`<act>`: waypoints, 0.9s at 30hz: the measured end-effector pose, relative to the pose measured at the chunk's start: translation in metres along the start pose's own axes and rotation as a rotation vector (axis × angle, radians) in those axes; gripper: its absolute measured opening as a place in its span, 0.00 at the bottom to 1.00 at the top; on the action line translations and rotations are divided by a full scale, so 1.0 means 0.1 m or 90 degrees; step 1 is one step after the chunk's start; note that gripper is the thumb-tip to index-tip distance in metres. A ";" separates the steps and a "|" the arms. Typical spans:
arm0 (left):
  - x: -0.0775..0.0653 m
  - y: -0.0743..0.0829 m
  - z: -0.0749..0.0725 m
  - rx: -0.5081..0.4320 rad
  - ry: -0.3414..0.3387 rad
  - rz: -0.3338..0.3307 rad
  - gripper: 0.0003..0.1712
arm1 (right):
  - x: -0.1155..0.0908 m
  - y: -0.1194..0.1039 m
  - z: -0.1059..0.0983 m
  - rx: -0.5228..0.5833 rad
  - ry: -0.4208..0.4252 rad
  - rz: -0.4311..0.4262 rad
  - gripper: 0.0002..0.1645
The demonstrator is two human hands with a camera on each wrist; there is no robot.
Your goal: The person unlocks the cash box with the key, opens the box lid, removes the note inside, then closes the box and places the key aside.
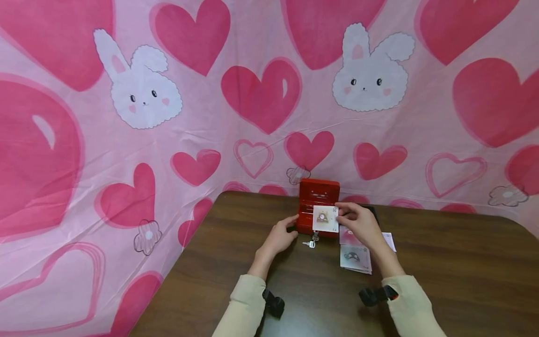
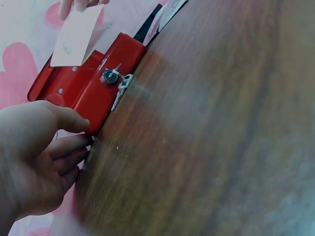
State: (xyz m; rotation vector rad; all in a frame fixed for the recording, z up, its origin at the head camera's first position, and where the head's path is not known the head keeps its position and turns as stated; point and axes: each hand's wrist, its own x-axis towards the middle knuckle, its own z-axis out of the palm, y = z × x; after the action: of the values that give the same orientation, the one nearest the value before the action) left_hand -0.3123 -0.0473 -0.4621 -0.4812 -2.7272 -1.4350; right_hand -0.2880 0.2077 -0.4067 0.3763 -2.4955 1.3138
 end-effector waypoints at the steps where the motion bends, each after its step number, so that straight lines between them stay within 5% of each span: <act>1: 0.00 0.00 0.00 0.001 0.001 0.001 0.31 | -0.01 0.01 -0.01 0.006 -0.005 0.002 0.24; 17: 0.01 0.01 -0.05 -0.004 -0.008 -0.010 0.31 | -0.01 0.01 -0.12 0.060 -0.070 0.007 0.26; 27: 0.01 -0.02 -0.02 -0.005 -0.012 -0.006 0.31 | -0.05 0.06 -0.24 0.010 -0.108 0.025 0.25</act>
State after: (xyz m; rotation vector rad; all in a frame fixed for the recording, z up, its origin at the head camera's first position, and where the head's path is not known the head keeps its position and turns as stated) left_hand -0.3138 -0.0493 -0.4627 -0.4852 -2.7438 -1.4520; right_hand -0.2824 0.2317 -0.4000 0.4636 -2.6449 1.3693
